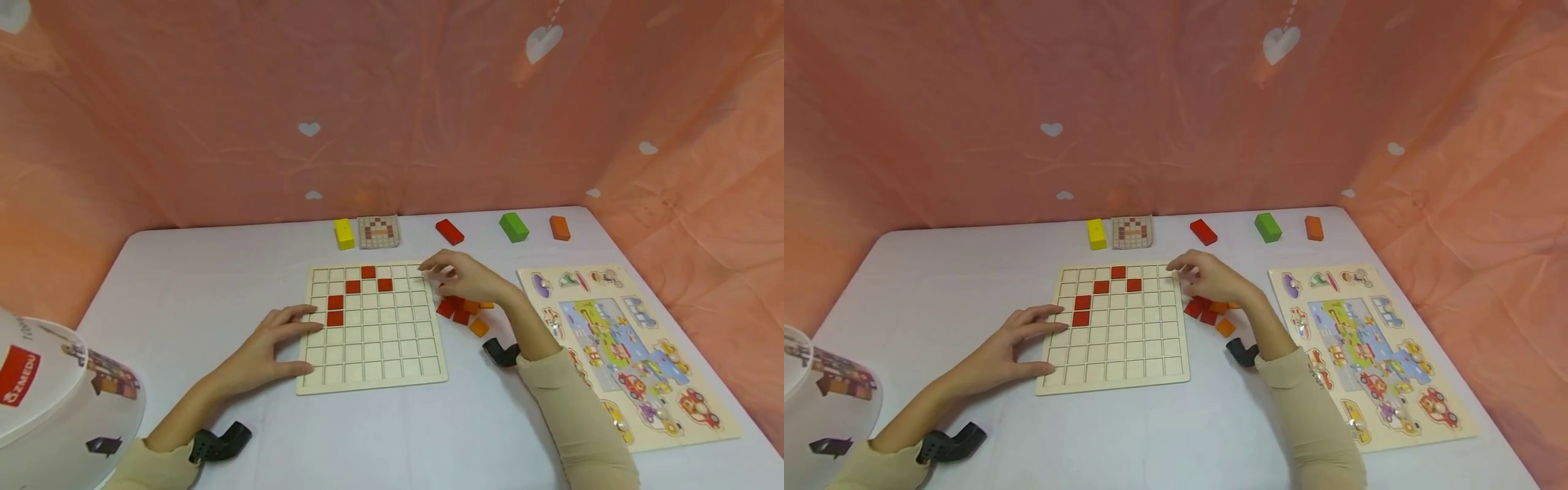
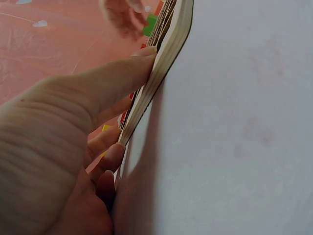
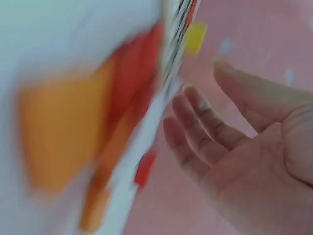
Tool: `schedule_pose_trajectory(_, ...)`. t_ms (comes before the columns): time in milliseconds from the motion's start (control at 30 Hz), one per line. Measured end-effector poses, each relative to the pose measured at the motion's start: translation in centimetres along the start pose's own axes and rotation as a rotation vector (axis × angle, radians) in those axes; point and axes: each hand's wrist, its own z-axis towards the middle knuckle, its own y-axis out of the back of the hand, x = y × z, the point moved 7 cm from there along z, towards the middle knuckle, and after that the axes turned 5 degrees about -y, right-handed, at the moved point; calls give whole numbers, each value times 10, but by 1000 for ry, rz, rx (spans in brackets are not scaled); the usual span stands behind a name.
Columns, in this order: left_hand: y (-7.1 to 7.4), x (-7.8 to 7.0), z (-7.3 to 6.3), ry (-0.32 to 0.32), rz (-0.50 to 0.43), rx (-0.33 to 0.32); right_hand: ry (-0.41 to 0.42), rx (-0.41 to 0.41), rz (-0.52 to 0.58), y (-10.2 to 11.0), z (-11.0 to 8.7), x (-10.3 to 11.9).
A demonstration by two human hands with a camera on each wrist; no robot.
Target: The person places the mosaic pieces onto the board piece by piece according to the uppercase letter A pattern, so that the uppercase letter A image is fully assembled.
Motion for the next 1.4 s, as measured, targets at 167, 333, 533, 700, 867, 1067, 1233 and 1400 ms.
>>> schedule_pose_trajectory(167,1,0,-1,-4,-1,0,-60,8,-5,9,-4,-27)
schedule_pose_trajectory(333,0,0,0,-1,-2,-1,-68,10,-14,3,-2,-25)
schedule_pose_trajectory(533,3,1,1,14,-10,4,-80,-17,-62,0,-1,-19)
schedule_pose_trajectory(700,4,3,1,27,-33,-3,-69,-62,-27,3,2,-12)
schedule_pose_trajectory(867,2,4,0,33,-46,3,23,-34,67,-15,16,15)
schedule_pose_trajectory(1067,4,5,-1,23,-37,-3,106,84,34,-62,37,72)
schedule_pose_trajectory(1233,8,5,-2,9,-31,-11,155,210,-14,-98,47,101)
schedule_pose_trajectory(1400,9,3,-4,11,-22,-13,155,236,-65,-113,52,105)
